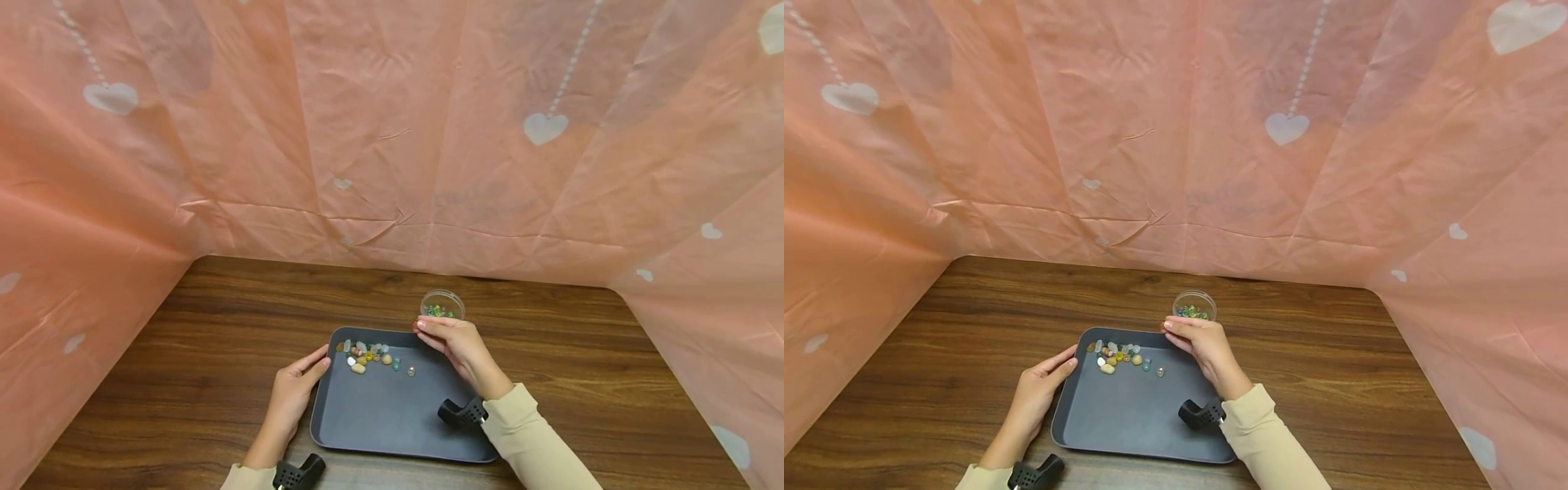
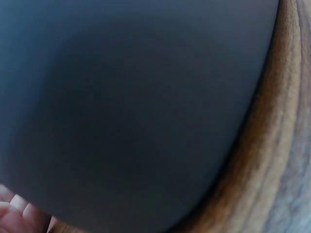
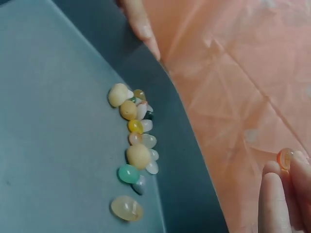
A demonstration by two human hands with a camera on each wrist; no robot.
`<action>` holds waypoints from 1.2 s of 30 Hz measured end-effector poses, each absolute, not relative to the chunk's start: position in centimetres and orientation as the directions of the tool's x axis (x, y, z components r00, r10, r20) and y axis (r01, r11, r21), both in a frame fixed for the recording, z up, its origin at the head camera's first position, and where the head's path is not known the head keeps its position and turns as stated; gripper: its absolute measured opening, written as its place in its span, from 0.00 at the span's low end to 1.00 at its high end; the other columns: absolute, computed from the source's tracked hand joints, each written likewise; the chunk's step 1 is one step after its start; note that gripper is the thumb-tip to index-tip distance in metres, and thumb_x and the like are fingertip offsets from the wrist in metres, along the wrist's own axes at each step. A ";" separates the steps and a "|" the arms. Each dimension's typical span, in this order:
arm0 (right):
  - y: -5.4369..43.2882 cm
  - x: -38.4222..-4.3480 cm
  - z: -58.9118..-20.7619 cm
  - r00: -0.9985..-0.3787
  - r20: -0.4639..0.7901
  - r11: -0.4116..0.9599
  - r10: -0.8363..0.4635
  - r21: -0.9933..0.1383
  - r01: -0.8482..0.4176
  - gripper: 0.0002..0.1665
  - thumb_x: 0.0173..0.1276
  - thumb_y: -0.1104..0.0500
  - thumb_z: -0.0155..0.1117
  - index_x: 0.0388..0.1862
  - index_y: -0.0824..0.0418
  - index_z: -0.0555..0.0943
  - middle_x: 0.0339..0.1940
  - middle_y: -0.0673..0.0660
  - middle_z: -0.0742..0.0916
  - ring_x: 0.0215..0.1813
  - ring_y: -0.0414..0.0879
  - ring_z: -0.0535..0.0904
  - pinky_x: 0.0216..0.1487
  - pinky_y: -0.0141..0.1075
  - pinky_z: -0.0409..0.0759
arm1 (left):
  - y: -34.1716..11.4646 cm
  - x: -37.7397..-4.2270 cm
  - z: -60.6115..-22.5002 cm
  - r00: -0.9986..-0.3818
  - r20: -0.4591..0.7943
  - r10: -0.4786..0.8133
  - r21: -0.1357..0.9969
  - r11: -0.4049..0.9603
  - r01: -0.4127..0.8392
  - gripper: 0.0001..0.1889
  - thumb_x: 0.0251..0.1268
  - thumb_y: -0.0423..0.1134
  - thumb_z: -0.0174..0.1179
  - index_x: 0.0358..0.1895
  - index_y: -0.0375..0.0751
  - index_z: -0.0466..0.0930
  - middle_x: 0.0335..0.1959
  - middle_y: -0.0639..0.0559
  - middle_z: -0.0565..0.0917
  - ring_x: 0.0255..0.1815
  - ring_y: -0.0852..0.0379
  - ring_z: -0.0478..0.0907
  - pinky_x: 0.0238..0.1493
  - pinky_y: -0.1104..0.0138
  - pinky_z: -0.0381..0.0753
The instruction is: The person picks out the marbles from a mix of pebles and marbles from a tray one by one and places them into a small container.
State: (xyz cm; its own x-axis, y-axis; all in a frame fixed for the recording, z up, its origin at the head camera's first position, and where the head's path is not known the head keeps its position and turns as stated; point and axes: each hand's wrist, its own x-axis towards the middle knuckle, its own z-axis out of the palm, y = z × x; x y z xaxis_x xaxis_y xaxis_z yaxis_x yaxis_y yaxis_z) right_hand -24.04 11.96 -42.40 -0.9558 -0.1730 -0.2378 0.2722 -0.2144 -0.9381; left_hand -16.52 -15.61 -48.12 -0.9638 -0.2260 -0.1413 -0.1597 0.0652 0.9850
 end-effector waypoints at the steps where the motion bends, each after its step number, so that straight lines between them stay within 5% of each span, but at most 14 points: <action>1: 12.1 -24.1 -42.3 -0.955 -0.244 -0.236 -0.171 -0.931 0.280 0.24 0.68 0.76 0.58 0.62 0.83 0.70 0.36 0.52 0.90 0.41 0.41 0.88 0.54 0.36 0.83 | -15.6 -16.5 -48.1 -0.964 -0.140 -0.225 0.985 0.067 -0.159 0.20 0.67 0.43 0.66 0.60 0.41 0.82 0.60 0.47 0.83 0.65 0.54 0.75 0.51 0.80 0.75; 11: 14.0 -25.2 -40.7 -0.974 -0.223 -0.237 -0.039 -0.945 0.226 0.15 0.67 0.73 0.62 0.52 0.72 0.83 0.34 0.49 0.90 0.39 0.37 0.88 0.49 0.31 0.84 | -15.7 -16.6 -47.9 -0.962 -0.152 -0.229 0.984 0.057 -0.169 0.19 0.67 0.41 0.65 0.60 0.41 0.82 0.59 0.47 0.83 0.64 0.57 0.76 0.50 0.80 0.75; 15: 14.4 -25.7 -40.2 -0.995 -0.013 0.224 0.098 -0.974 0.035 0.13 0.62 0.64 0.73 0.44 0.68 0.88 0.36 0.55 0.92 0.38 0.32 0.85 0.38 0.25 0.82 | -15.8 -16.8 -48.2 -0.962 -0.150 -0.227 0.984 0.057 -0.166 0.19 0.67 0.41 0.65 0.60 0.41 0.82 0.59 0.46 0.83 0.66 0.52 0.75 0.50 0.80 0.75; 17: 14.5 -25.8 -40.2 -0.984 0.136 0.494 0.117 -0.867 -0.061 0.12 0.58 0.60 0.76 0.40 0.64 0.90 0.37 0.58 0.92 0.37 0.36 0.85 0.31 0.25 0.77 | -15.8 -16.8 -48.3 -0.963 -0.151 -0.225 0.984 0.058 -0.167 0.19 0.67 0.42 0.65 0.60 0.41 0.82 0.59 0.46 0.83 0.66 0.52 0.75 0.50 0.80 0.75; 20: 14.4 -26.1 -40.4 -0.958 0.280 0.700 0.061 -0.696 -0.159 0.08 0.57 0.61 0.77 0.36 0.63 0.91 0.35 0.61 0.92 0.36 0.47 0.86 0.27 0.30 0.73 | -15.9 -16.8 -48.3 -0.962 -0.151 -0.228 0.984 0.063 -0.169 0.20 0.67 0.42 0.65 0.60 0.41 0.82 0.59 0.46 0.83 0.66 0.52 0.75 0.50 0.80 0.75; 25: 14.0 -26.1 -40.7 -0.947 0.320 0.771 -0.040 -0.593 -0.233 0.06 0.56 0.68 0.73 0.34 0.66 0.91 0.33 0.62 0.91 0.38 0.54 0.88 0.31 0.38 0.81 | -15.9 -16.7 -48.3 -0.961 -0.150 -0.230 0.983 0.068 -0.170 0.19 0.67 0.42 0.65 0.59 0.41 0.83 0.59 0.47 0.83 0.66 0.52 0.75 0.51 0.81 0.74; 36: 13.5 -26.2 -40.9 -0.941 0.328 0.819 -0.082 -0.516 -0.251 0.05 0.57 0.68 0.73 0.33 0.66 0.90 0.34 0.62 0.92 0.40 0.54 0.88 0.38 0.45 0.85 | -15.8 -16.7 -48.5 -0.961 -0.147 -0.233 0.984 0.069 -0.167 0.20 0.66 0.43 0.66 0.59 0.42 0.83 0.59 0.47 0.84 0.65 0.52 0.76 0.51 0.80 0.74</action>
State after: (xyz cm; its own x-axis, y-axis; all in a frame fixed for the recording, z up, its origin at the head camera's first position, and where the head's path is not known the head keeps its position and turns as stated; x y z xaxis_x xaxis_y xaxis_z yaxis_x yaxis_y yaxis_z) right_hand -26.21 13.47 -40.95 -0.9411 -0.0817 0.3280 -0.2511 0.8187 -0.5165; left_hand -16.66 -15.82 -48.54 -0.9614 -0.2330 -0.1466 -0.1666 0.0686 0.9836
